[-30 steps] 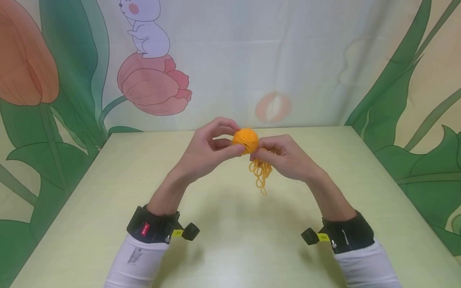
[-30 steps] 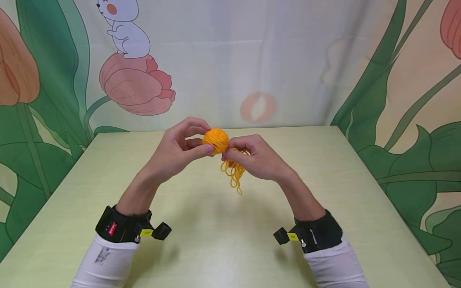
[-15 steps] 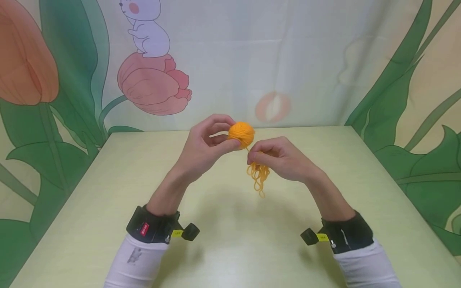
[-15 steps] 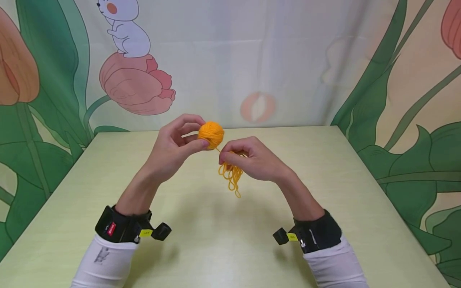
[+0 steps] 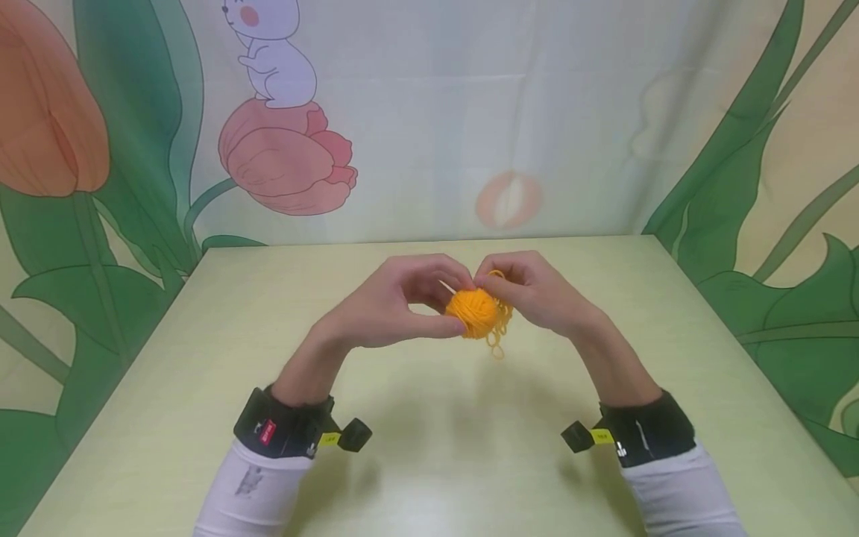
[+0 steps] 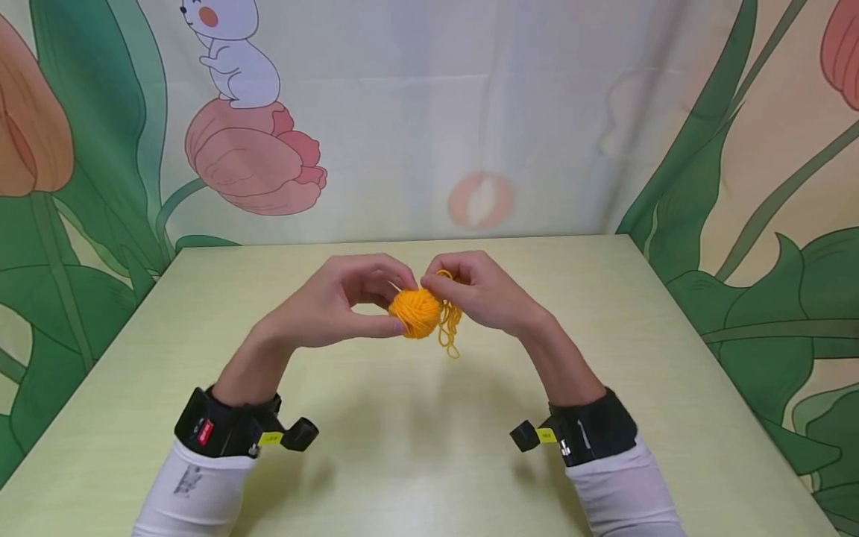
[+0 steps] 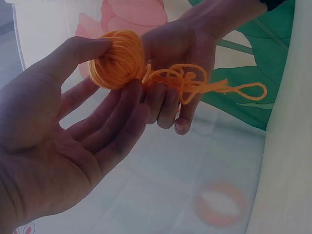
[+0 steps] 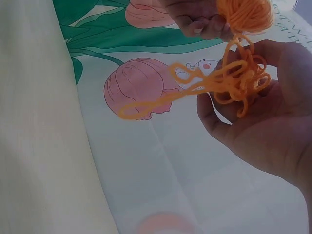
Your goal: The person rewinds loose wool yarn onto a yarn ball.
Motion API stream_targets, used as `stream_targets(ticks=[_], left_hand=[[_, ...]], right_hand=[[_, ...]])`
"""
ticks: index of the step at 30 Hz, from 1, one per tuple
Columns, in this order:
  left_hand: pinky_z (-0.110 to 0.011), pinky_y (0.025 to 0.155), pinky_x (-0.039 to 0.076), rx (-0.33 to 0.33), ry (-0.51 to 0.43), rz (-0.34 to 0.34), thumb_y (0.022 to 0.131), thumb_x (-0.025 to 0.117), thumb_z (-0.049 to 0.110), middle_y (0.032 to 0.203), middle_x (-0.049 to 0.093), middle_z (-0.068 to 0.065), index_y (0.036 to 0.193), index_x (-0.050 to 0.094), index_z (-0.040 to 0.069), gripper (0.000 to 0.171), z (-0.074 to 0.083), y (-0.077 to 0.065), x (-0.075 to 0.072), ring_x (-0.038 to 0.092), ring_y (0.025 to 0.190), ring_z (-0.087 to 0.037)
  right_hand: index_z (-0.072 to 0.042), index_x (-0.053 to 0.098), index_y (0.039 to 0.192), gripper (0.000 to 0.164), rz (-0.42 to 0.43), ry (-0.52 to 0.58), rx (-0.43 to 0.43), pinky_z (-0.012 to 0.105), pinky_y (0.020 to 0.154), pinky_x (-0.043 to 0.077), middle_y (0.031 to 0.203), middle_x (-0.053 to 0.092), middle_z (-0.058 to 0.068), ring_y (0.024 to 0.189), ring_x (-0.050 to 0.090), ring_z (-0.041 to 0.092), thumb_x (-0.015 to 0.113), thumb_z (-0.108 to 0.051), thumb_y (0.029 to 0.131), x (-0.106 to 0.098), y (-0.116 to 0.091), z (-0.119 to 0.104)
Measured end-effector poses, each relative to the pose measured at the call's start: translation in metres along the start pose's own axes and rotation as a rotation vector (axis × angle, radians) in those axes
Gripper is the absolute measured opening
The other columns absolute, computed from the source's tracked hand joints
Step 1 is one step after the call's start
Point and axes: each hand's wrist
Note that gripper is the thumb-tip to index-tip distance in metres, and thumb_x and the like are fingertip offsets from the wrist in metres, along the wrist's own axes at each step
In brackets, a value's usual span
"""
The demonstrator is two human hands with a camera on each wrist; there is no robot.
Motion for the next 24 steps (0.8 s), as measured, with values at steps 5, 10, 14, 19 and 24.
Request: stream_targets(ticks=[5, 10, 14, 19, 24], left_hand=[[-0.037, 0.093, 0.073, -0.003, 0.160, -0.020, 0.091, 0.091, 0.007, 0.116, 0.082, -0.002, 0.121, 0.078, 0.014, 0.034, -0.003, 0.001, 0.002, 0.084, 0.092, -0.016], [-0.033, 0.093, 0.072, -0.020, 0.330, 0.023, 0.091, 0.091, 0.011, 0.116, 0.083, 0.001, 0.119, 0.079, 0.014, 0.031, -0.007, 0.002, 0.002, 0.083, 0.094, -0.013], [-0.036, 0.093, 0.072, -0.031, 0.422, 0.084, 0.092, 0.091, 0.011, 0.117, 0.084, -0.002, 0.117, 0.078, 0.011, 0.028, -0.010, 0.004, 0.002, 0.084, 0.095, -0.016], [-0.038, 0.091, 0.073, -0.059, 0.434, 0.206, 0.093, 0.090, 0.010, 0.112, 0.082, -0.006, 0.118, 0.076, 0.007, 0.029, -0.015, 0.006, 0.004, 0.085, 0.093, -0.020], [-0.036, 0.087, 0.074, -0.073, 0.383, 0.383, 0.094, 0.092, 0.013, 0.111, 0.083, -0.008, 0.121, 0.074, 0.008, 0.032, -0.020, 0.008, 0.004, 0.087, 0.094, -0.022]], right_hand=[[0.000, 0.073, 0.101, 0.022, 0.040, 0.011, 0.008, 0.026, 0.070, 0.065, 0.087, 0.073, 0.005, 0.072, 0.066, 0.027, 0.060, -0.011, 0.115, -0.001, -0.001, -0.001], [-0.002, 0.072, 0.097, 0.023, 0.095, -0.021, 0.012, 0.025, 0.063, 0.056, 0.081, 0.065, 0.005, 0.071, 0.058, 0.029, 0.062, -0.014, 0.114, 0.001, -0.003, -0.003], [-0.003, 0.075, 0.099, 0.021, 0.123, -0.030, 0.002, 0.025, 0.061, 0.052, 0.082, 0.066, 0.011, 0.071, 0.057, 0.026, 0.064, -0.013, 0.113, 0.003, -0.004, -0.006], [0.000, 0.078, 0.102, 0.018, 0.122, -0.030, -0.028, 0.025, 0.065, 0.057, 0.086, 0.069, 0.011, 0.074, 0.061, 0.026, 0.065, -0.008, 0.112, 0.006, -0.004, -0.012], [-0.001, 0.079, 0.103, 0.015, 0.105, -0.033, -0.049, 0.026, 0.067, 0.059, 0.085, 0.068, 0.005, 0.074, 0.062, 0.023, 0.067, -0.006, 0.110, 0.009, -0.004, -0.016]])
Point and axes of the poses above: each hand's wrist, its own y-axis towards the middle knuckle, its own x-axis out of the palm, z = x × y
